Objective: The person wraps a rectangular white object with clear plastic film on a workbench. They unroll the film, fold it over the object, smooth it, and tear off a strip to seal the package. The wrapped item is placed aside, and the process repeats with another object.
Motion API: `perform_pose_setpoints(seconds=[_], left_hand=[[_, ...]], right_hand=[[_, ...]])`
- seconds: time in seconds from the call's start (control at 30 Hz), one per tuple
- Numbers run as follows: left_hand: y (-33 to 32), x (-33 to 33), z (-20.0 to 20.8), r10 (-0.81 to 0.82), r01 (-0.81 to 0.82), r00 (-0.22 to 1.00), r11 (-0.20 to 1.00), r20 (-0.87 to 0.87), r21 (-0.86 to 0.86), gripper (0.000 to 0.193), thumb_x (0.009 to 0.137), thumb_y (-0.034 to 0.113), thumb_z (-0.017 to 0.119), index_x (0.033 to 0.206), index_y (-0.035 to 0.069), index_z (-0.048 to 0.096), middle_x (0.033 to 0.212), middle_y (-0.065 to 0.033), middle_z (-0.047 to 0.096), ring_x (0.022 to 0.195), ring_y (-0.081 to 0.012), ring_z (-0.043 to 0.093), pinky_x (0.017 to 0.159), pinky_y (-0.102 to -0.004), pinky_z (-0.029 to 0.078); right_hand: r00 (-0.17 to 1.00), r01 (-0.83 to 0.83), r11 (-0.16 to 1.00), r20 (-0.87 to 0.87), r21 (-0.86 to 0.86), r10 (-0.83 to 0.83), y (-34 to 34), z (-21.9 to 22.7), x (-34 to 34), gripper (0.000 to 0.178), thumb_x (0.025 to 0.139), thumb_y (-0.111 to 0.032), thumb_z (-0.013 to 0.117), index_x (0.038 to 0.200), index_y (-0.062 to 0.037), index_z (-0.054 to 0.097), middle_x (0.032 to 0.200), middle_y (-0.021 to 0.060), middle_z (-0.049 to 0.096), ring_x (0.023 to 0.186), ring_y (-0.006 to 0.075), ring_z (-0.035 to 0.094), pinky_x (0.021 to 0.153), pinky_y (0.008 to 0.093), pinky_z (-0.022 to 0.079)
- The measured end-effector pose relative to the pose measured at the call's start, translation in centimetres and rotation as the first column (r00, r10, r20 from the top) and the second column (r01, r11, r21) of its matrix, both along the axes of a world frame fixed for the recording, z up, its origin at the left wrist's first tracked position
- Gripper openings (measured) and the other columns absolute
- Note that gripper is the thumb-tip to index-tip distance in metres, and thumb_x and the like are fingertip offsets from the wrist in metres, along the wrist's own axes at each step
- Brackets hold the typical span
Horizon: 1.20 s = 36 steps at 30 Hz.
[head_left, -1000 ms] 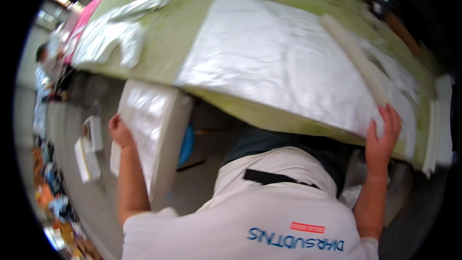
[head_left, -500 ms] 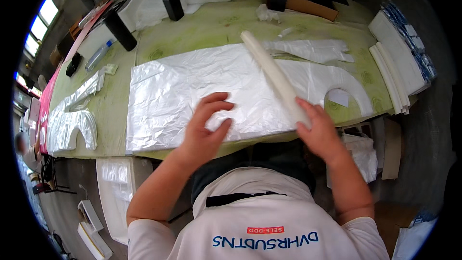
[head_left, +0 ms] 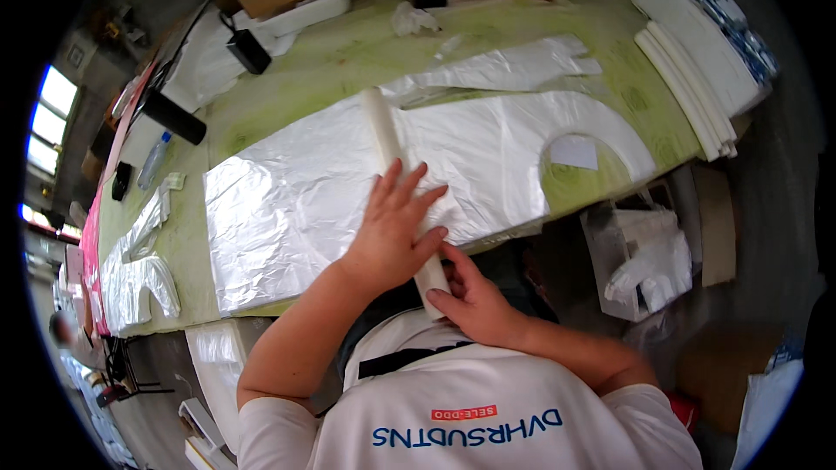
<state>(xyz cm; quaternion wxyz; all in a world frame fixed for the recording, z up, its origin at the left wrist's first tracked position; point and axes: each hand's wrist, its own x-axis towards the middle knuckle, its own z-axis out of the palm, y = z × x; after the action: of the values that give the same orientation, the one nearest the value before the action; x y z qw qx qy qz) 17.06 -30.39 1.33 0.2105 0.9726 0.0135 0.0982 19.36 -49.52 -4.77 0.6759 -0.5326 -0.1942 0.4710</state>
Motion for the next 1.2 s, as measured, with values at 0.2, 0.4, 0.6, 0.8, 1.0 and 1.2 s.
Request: perform_pose_setpoints(seconds=[0.2, 0.4, 0.6, 0.8, 1.0, 1.2], left_hand=[[-2.7, 6.5, 1.0, -0.112, 0.087, 0.990, 0.959, -0.081, -0.271, 0.039, 0.081, 0.023, 0.081, 0.116, 0.010, 0.070, 0.114, -0.0124, 0.067, 0.104, -0.0305, 0.065, 0.091, -0.0414, 0.053], [-3.7, 10.3, -1.2, -0.093, 0.031, 0.947, 0.979, -0.306, -0.201, 0.027, 0.087, 0.025, 0.075, 0.106, 0.005, 0.071, 0.095, -0.0128, 0.072, 0.086, -0.0273, 0.069, 0.081, -0.0375, 0.055], [-2.7, 10.3, -0.4, 0.037, -0.263, 0.899, 0.843, -0.437, -0.469, 0.024, 0.093, 0.023, 0.069, 0.106, 0.003, 0.069, 0.087, -0.0058, 0.069, 0.075, -0.0133, 0.061, 0.070, -0.0309, 0.052], [-1.8, 9.7, -1.1, 0.108, -0.389, 0.890, 0.685, -0.443, -0.616, 0.024, 0.092, 0.024, 0.071, 0.107, 0.006, 0.070, 0.091, -0.0026, 0.070, 0.082, -0.0125, 0.063, 0.075, -0.0286, 0.052], [-2.0, 9.6, -1.1, 0.126, -0.411, 0.883, 0.676, -0.453, -0.612, 0.024, 0.092, 0.025, 0.071, 0.107, 0.006, 0.070, 0.094, -0.0018, 0.070, 0.085, -0.0117, 0.063, 0.078, -0.0283, 0.052], [-1.9, 9.5, -0.5, 0.109, -0.433, 0.867, 0.648, -0.487, -0.627, 0.024, 0.092, 0.026, 0.071, 0.107, 0.007, 0.070, 0.095, -0.0023, 0.070, 0.085, -0.0122, 0.064, 0.078, -0.0289, 0.052]], right_hand=[[0.989, 0.094, 0.996, 0.116, -0.005, -0.093, -1.8, 0.1, 1.1, 0.054, 0.100, -0.010, 0.063, 0.148, -0.0053, 0.040, 0.107, 0.0055, 0.058, 0.088, 0.0097, 0.058, 0.076, 0.0242, 0.050], [0.979, 0.201, 0.978, 0.040, -0.062, -0.198, -5.0, -0.8, 1.9, 0.036, 0.100, -0.009, 0.062, 0.135, -0.0026, 0.054, 0.103, 0.0034, 0.060, 0.088, 0.0084, 0.058, 0.079, 0.0241, 0.050], [0.763, 0.398, 0.916, 0.536, 0.051, -0.361, -7.7, -0.4, 3.5, 0.027, 0.093, -0.004, 0.066, 0.119, -0.0038, 0.064, 0.107, 0.0095, 0.065, 0.095, 0.0190, 0.062, 0.084, 0.0317, 0.051], [0.106, 0.319, 0.922, 0.959, 0.218, -0.263, -5.5, 2.7, 10.2, 0.027, 0.081, -0.008, 0.071, 0.107, -0.0077, 0.068, 0.118, 0.0114, 0.065, 0.102, 0.0347, 0.058, 0.095, 0.0445, 0.045], [-0.109, 0.220, 0.943, 0.967, 0.248, -0.229, -3.5, 3.7, 13.8, 0.021, 0.078, -0.014, 0.072, 0.099, -0.0110, 0.070, 0.115, 0.0035, 0.067, 0.103, 0.0300, 0.056, 0.093, 0.0426, 0.044], [-0.047, 0.178, 0.894, 0.911, 0.410, -0.409, -5.1, 5.8, 12.3, 0.024, 0.074, -0.012, 0.074, 0.098, -0.0117, 0.068, 0.111, 0.0060, 0.067, 0.107, 0.0310, 0.057, 0.095, 0.0475, 0.044]])
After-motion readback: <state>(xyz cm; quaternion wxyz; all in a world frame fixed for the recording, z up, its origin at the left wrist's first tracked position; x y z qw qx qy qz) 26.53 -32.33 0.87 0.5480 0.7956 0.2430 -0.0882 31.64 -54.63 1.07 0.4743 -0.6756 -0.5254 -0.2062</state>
